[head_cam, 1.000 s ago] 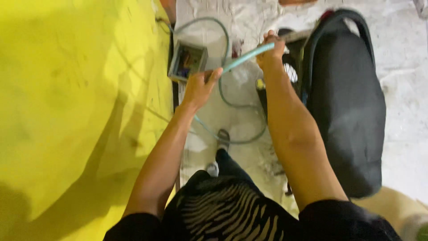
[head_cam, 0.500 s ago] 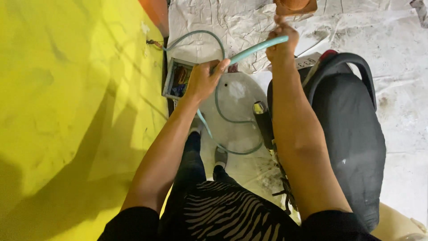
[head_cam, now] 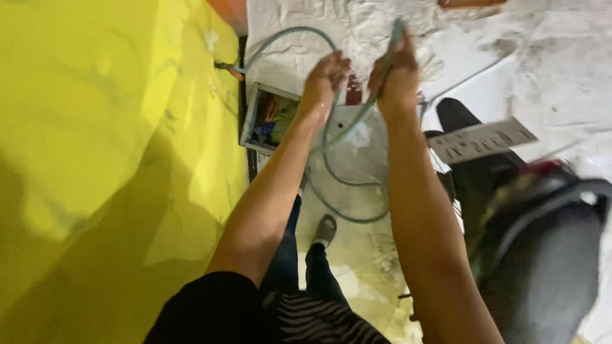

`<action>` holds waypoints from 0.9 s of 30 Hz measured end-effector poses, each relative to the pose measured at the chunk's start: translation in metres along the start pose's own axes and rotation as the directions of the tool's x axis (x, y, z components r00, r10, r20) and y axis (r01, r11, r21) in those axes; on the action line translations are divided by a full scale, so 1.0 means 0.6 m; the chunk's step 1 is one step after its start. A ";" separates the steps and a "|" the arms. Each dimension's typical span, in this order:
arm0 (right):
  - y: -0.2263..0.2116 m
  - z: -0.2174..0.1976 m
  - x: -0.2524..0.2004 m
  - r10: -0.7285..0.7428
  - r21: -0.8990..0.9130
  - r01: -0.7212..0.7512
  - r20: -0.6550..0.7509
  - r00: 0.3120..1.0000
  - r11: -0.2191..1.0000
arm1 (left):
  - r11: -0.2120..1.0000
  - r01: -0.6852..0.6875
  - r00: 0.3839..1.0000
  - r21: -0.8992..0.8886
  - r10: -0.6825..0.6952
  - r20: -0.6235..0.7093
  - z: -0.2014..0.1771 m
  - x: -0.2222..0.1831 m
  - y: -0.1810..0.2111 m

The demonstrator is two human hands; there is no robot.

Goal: The person washes the front section of a black motorcycle using a yellow sponge and soapy water from a green bucket. The person scrubs the handlebars, headlight, and front fairing repeatedly, dipping the sponge into the bucket to reload soap as needed.

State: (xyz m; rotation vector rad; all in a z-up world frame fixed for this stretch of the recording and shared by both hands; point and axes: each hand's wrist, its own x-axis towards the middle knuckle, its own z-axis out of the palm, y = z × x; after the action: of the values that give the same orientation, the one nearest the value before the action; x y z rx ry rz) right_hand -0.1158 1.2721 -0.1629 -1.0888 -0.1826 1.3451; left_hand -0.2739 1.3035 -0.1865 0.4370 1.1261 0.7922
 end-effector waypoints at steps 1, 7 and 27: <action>0.009 0.043 -0.009 0.012 -0.001 -0.012 0.000 1.000 1.000 | 1.000 0.005 1.000 -0.002 -0.005 -0.011 -0.026 0.039 0.018; 0.197 0.091 0.035 -0.157 -0.565 0.537 0.583 0.797 0.626 | 0.968 0.218 0.885 0.123 -0.143 -0.444 -0.140 0.210 0.090; 0.427 -0.195 0.159 0.026 -0.552 -0.159 -0.242 0.970 0.819 | -0.592 -0.125 0.992 0.796 -0.069 0.105 -0.631 0.282 -0.049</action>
State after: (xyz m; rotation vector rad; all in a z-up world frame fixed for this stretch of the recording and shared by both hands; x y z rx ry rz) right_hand -0.1858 1.2511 -0.4514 -1.7686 -0.3847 1.2702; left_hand -0.5766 1.3836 -0.4598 2.2522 1.4375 -0.8059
